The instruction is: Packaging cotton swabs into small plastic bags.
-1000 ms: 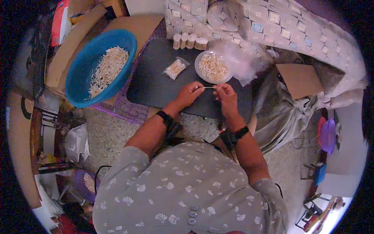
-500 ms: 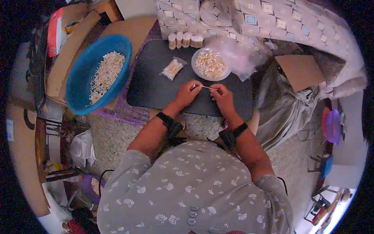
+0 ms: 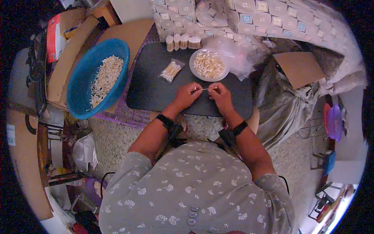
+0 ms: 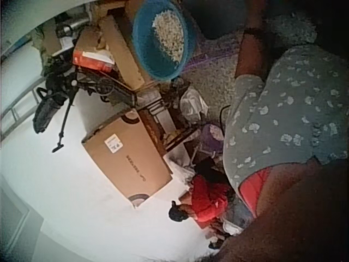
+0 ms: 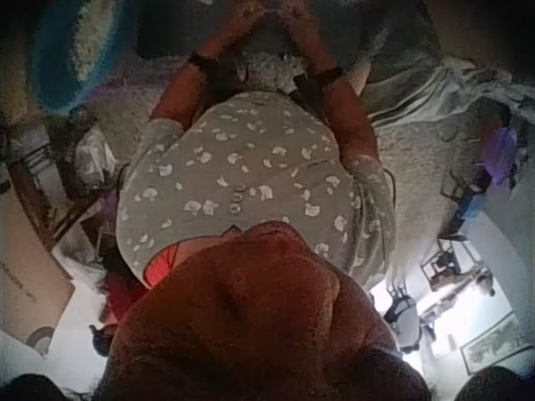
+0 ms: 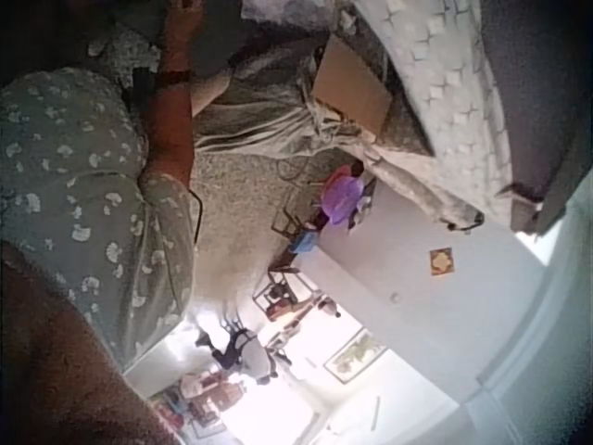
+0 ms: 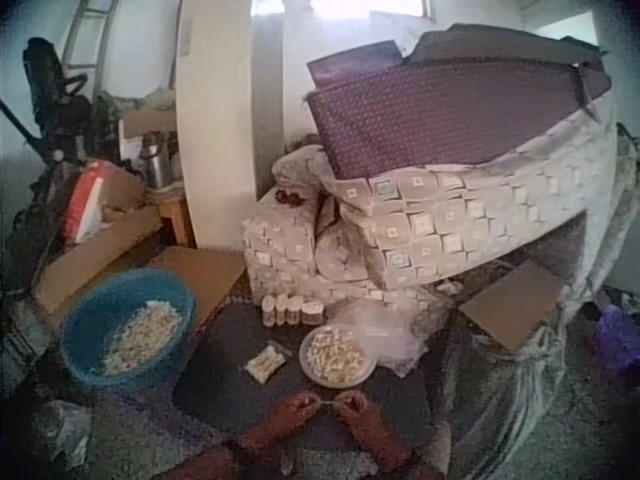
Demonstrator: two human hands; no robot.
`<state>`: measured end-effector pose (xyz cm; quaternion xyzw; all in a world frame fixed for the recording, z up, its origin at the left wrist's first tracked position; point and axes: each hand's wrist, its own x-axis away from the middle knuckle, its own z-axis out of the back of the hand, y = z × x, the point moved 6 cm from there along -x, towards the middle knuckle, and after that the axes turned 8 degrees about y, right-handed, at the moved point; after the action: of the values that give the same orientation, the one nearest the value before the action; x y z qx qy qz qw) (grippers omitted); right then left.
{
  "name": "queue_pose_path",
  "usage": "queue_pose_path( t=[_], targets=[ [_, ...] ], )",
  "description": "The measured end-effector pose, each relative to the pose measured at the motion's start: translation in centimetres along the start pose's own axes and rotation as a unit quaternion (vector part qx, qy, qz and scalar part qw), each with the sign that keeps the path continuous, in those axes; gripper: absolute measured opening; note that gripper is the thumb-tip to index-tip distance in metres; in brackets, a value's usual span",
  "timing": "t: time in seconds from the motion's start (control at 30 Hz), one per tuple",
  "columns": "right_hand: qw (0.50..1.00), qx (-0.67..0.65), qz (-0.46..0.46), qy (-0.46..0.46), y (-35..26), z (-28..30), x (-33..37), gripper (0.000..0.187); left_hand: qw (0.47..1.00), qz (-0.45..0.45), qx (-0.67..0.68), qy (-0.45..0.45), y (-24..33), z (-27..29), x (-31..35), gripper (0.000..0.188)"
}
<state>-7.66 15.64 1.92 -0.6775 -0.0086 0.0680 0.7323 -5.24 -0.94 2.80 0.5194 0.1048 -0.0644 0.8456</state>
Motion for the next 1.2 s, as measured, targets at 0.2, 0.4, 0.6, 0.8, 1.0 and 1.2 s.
queue_pose_path(
  t=[0.2,0.4,0.6,0.8,1.0,1.2],
  targets=[
    [0.999,-0.012,-0.008,-0.050,0.2,-2.1,-0.1,0.013,0.992,-0.115,-0.041,0.012,0.2,-0.1,-0.1,0.016],
    [0.994,0.045,0.074,-0.062,0.3,-2.6,-0.3,0.012,0.992,-0.101,-0.067,0.020,-0.3,-0.3,-0.2,0.019],
    [0.995,0.056,0.032,-0.080,0.3,-2.8,0.0,0.013,1.000,-0.016,0.017,0.015,-2.1,-0.4,-0.1,0.016],
    [0.979,0.161,0.092,-0.088,0.1,-3.2,0.1,0.016,0.982,0.032,0.173,0.064,-1.8,0.9,-0.5,0.016],
    [0.963,0.225,0.115,-0.089,-0.6,-4.3,0.3,0.016,0.994,0.004,0.095,0.047,-0.9,1.8,-0.6,0.019],
    [0.965,0.218,0.110,-0.093,-1.7,-3.7,0.4,0.018,0.981,0.034,0.171,0.090,-1.2,2.0,-0.5,0.024]
  ],
)
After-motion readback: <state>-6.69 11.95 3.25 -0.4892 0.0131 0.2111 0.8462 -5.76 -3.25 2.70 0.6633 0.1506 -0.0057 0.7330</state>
